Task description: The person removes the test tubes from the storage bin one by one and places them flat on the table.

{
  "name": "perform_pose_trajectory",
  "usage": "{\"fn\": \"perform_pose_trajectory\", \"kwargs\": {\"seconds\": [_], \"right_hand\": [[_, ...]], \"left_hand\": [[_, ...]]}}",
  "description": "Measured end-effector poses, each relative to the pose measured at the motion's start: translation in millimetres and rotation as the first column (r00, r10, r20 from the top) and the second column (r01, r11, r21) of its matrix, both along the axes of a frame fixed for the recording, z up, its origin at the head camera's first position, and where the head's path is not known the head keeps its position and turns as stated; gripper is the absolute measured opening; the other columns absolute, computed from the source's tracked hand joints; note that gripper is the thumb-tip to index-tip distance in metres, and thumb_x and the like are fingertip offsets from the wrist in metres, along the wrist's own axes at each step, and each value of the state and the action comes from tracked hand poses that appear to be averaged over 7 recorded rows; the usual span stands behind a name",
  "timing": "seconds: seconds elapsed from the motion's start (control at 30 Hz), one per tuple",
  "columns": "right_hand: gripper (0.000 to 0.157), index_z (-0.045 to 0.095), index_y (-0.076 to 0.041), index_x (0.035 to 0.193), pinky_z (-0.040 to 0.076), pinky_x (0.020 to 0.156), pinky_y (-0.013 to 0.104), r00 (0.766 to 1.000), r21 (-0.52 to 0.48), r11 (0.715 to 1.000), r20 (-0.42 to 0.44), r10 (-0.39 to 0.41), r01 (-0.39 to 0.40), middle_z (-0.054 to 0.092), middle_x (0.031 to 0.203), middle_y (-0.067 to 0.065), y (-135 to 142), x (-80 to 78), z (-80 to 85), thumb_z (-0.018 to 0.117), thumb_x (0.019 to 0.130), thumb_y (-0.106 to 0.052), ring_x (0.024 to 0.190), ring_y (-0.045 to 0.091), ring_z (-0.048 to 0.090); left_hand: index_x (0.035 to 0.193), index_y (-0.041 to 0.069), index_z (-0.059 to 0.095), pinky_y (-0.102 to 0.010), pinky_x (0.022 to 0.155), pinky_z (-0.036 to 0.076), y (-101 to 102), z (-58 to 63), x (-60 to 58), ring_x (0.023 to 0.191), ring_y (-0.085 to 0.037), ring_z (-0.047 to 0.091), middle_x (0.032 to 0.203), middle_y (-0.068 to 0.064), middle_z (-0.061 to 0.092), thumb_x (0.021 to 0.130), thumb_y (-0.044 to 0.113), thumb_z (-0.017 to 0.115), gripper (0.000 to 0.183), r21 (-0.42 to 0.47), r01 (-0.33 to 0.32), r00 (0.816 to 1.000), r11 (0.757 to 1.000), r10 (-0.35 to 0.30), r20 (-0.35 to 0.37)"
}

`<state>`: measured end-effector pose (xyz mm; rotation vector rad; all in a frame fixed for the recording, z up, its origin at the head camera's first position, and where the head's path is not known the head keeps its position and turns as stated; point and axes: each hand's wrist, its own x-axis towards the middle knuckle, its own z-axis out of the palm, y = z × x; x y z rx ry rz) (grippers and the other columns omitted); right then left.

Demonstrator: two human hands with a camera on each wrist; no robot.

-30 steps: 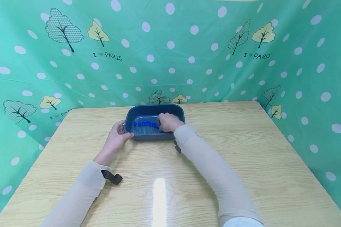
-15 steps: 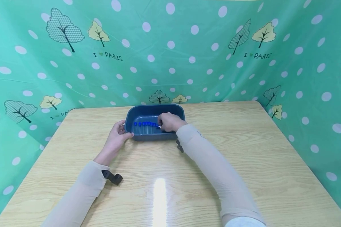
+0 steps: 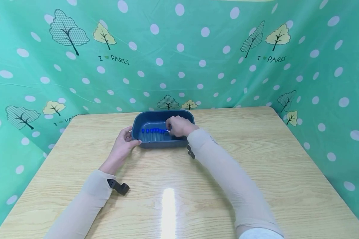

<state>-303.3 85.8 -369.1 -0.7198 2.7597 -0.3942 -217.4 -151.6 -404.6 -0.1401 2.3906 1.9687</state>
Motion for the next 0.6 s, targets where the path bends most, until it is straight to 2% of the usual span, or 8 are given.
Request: {"fn": "perform_pose_trajectory", "kwargs": {"seconds": [0.17, 0.47, 0.6], "right_hand": [[0.021, 0.065, -0.014, 0.108, 0.051, 0.069, 0.029, 1.000, -0.031, 0.999, -0.004, 0.023, -0.023, 0.062, 0.093, 0.000, 4, 0.0, 9.2, 0.064, 0.087, -0.012, 0.082, 0.016, 0.058], [0.022, 0.066, -0.011, 0.108, 0.050, 0.071, 0.029, 0.994, -0.062, 0.995, -0.078, 0.079, -0.084, 0.062, 0.091, 0.000, 15, 4.7, 23.4, 0.066, 0.086, -0.010, 0.082, 0.016, 0.058], [0.023, 0.066, -0.009, 0.109, 0.050, 0.072, 0.030, 0.992, -0.076, 0.992, -0.084, 0.094, -0.100, 0.062, 0.092, 0.002, 21, 7.3, 29.0, 0.066, 0.086, -0.009, 0.084, 0.018, 0.057]], "left_hand": [[0.149, 0.007, 0.023, -0.045, 0.110, 0.032, 0, -0.3, -0.4, 0.137, -0.032, 0.031, 0.148, -0.019, 0.032, 0.082, 0.004, 0.067, 0.081, -0.008, -0.002, 1.000, 1.000, 0.002, 0.000], [0.149, 0.007, 0.022, -0.045, 0.110, 0.033, 2, 0.2, 0.2, 0.137, -0.032, 0.032, 0.148, -0.019, 0.032, 0.082, 0.004, 0.067, 0.081, -0.008, -0.003, 1.000, 1.000, 0.003, 0.000], [0.149, 0.007, 0.022, -0.045, 0.110, 0.033, 2, 0.6, 0.7, 0.137, -0.032, 0.032, 0.148, -0.019, 0.032, 0.081, 0.003, 0.067, 0.081, 0.002, -0.003, 1.000, 1.000, 0.003, 0.000]]}}
